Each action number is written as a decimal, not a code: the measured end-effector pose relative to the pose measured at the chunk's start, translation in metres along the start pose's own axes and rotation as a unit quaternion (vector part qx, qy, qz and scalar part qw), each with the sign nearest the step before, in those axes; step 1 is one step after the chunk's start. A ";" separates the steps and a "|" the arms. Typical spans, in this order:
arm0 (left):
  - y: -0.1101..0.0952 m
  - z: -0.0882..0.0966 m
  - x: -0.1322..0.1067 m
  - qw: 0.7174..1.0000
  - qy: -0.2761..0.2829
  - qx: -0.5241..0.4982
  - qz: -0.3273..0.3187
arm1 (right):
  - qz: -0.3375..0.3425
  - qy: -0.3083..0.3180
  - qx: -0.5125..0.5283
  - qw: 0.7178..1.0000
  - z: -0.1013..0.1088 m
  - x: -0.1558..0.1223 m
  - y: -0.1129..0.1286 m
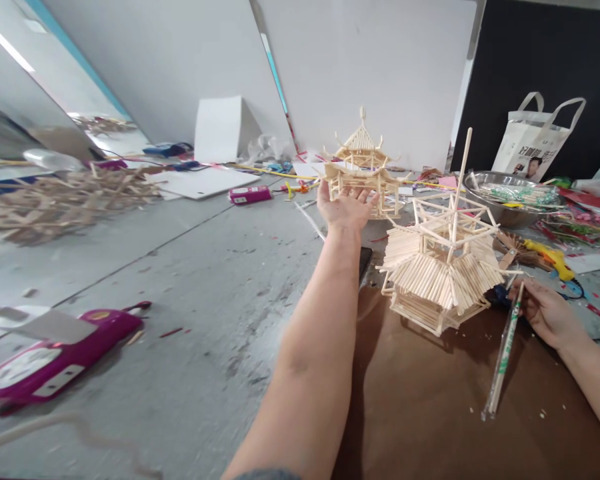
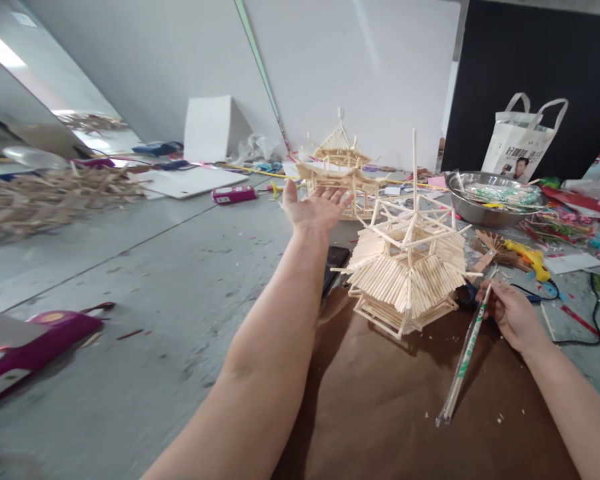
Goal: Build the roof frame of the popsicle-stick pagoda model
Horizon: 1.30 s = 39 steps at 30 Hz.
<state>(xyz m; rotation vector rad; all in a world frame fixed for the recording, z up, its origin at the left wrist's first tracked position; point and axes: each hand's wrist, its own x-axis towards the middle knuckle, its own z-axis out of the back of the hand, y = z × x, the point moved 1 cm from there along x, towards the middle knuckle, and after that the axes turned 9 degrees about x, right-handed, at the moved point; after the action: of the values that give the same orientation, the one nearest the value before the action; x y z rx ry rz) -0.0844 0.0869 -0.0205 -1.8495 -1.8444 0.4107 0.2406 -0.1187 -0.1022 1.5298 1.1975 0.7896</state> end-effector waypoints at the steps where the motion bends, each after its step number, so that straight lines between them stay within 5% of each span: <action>1: 0.000 -0.001 -0.001 1.000 -0.001 0.002 0.001 | -0.018 -0.005 0.015 1.000 0.000 0.000 0.000; 17: -0.008 -0.026 -0.013 0.999 0.051 0.018 -0.001 | -0.057 -0.017 0.049 0.997 0.002 0.001 -0.002; 39: 0.009 0.006 0.002 0.999 0.033 0.031 -0.003 | -0.043 -0.002 0.041 0.998 -0.001 -0.001 0.000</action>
<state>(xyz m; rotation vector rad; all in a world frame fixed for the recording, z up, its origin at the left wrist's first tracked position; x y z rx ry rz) -0.0795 0.0904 -0.0302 -1.7947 -1.7736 0.3941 0.2396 -0.1192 -0.1015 1.5349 1.2973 0.6884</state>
